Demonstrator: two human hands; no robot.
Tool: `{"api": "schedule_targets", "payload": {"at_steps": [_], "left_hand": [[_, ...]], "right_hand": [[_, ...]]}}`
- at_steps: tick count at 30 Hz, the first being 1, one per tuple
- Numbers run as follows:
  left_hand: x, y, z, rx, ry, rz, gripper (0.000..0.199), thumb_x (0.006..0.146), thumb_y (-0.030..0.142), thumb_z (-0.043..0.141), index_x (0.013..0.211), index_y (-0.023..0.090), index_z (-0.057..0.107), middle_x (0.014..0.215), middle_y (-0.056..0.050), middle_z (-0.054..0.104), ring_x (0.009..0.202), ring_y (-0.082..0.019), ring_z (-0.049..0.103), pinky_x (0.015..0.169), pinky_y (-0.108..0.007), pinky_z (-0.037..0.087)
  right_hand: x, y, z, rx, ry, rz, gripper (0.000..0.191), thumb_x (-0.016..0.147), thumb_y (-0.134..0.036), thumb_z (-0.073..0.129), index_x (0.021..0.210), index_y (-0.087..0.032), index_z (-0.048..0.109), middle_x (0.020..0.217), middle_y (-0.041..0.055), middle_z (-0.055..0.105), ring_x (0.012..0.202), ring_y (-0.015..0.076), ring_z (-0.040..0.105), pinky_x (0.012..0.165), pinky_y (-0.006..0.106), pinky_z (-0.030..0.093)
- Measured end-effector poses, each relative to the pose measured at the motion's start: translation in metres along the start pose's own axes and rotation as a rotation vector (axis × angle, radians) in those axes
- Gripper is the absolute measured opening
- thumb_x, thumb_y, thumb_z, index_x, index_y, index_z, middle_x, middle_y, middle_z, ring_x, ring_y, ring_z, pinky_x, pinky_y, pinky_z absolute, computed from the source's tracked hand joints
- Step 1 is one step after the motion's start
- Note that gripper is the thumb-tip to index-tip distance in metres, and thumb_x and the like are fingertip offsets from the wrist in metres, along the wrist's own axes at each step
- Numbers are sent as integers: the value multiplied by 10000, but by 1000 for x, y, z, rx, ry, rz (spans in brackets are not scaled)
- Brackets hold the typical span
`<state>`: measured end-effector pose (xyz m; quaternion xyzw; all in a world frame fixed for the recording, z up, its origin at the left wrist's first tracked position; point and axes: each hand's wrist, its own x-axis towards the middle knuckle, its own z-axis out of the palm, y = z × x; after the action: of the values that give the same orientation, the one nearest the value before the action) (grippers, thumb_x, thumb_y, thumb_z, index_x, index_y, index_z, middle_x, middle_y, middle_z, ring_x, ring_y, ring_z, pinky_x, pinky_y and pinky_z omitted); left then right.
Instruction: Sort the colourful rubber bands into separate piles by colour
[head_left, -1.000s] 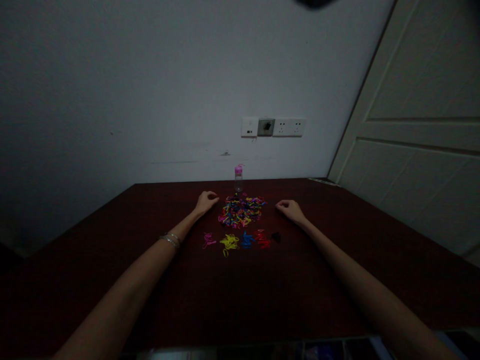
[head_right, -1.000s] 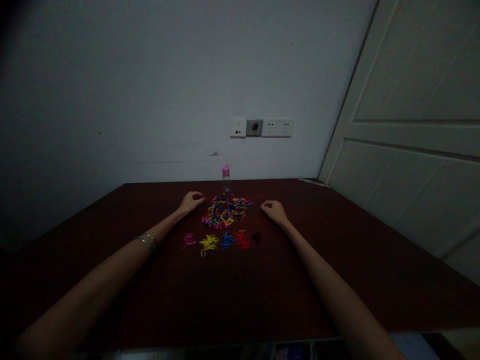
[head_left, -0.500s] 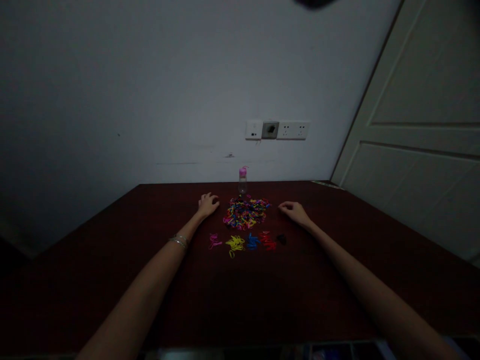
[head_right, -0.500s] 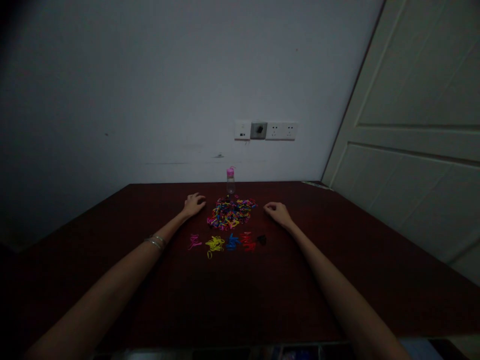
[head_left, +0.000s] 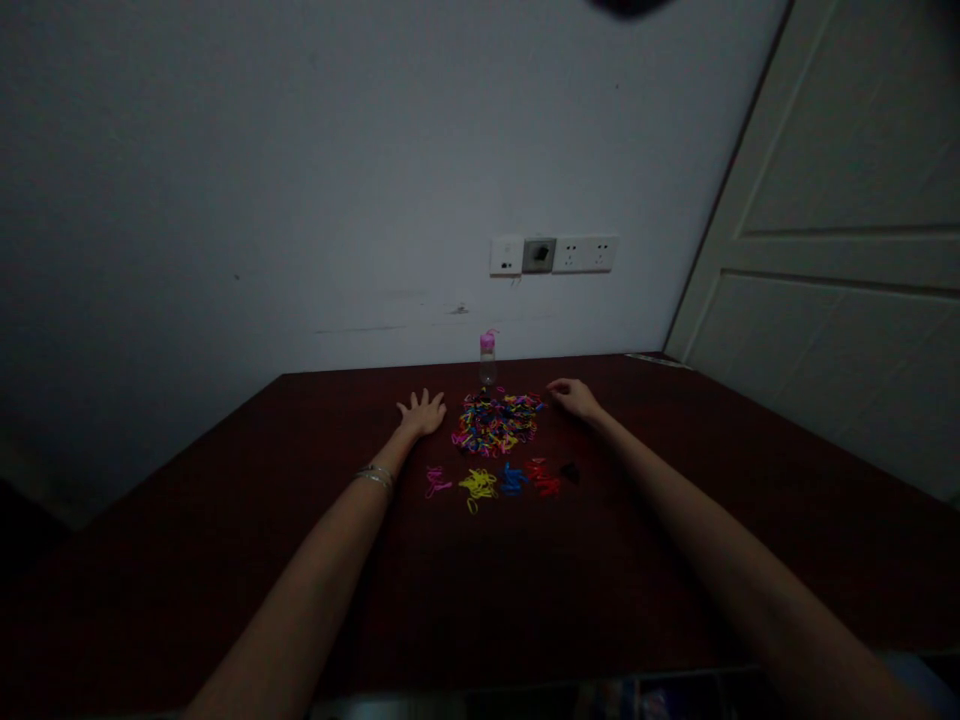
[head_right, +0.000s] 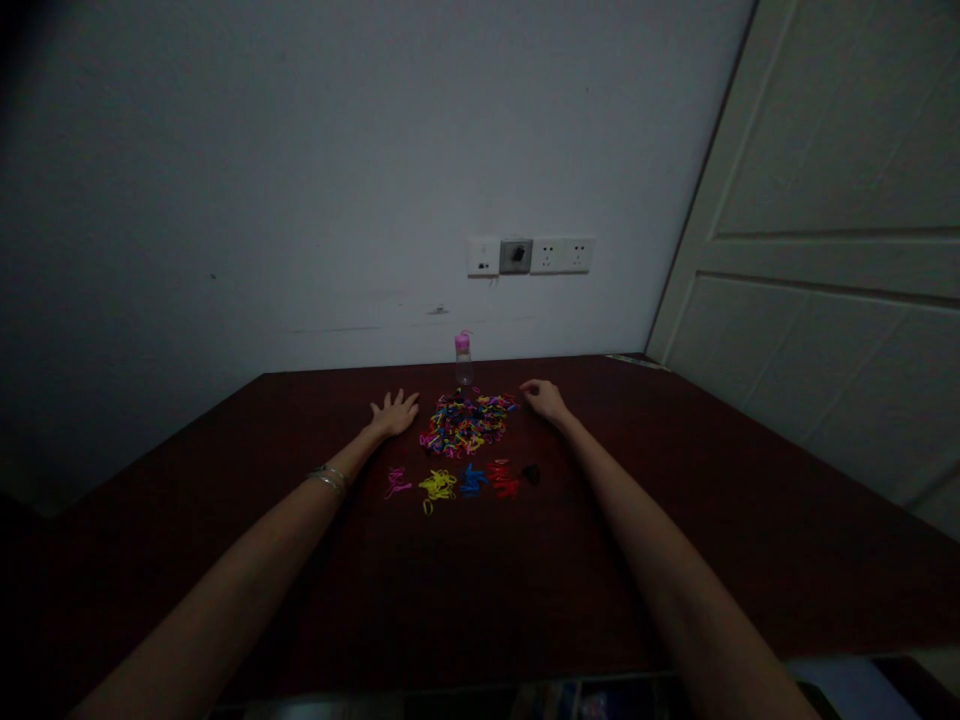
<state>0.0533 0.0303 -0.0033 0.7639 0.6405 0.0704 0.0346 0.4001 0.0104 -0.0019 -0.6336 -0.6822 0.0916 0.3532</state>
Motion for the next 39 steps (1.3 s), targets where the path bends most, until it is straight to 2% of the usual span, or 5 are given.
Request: {"api": "schedule_targets", "payload": {"at_steps": [12,19,26,32,39], "left_hand": [[0,-1,1,23,-20,1,566,847,483,172,1373,290,249,1453,-101,159,1292,-403,112,919,-685,102],[-3,0,-2,15,-10,4,561,845,479,191,1368,289,264,1447,-101,180,1291,-396,129,924,-672,120],[-2,0,-2,0,20,-1,542,846,477,228,1348,291,311,1432,-108,226,1282,-395,168,922,-668,147],[0,-2,2,-5,21,6,552,847,479,217,1357,283,293,1439,-108,205,1287,-396,147,939,-654,133],[0,-1,4,10,33,0,545,848,466,222,1356,285,295,1437,-101,214,1286,-386,164,948,-641,137]], "right_hand": [[11,-11,20,-93,-78,-71,283,716,-105,523,969,-141,644,884,72,672,789,142,608,726,210,445],[5,-17,19,-146,-79,-77,273,745,-122,499,974,-176,638,1000,88,651,896,183,593,766,251,438],[-4,-23,4,-128,-29,-98,284,760,-149,488,1012,-173,617,968,83,653,870,169,594,767,247,438],[-46,-48,-16,128,-16,-230,257,785,-230,468,978,-146,616,883,62,655,785,151,587,728,255,450],[-111,-78,-42,141,-248,-390,216,780,-251,509,940,-209,648,919,57,639,866,175,564,794,315,434]]}}
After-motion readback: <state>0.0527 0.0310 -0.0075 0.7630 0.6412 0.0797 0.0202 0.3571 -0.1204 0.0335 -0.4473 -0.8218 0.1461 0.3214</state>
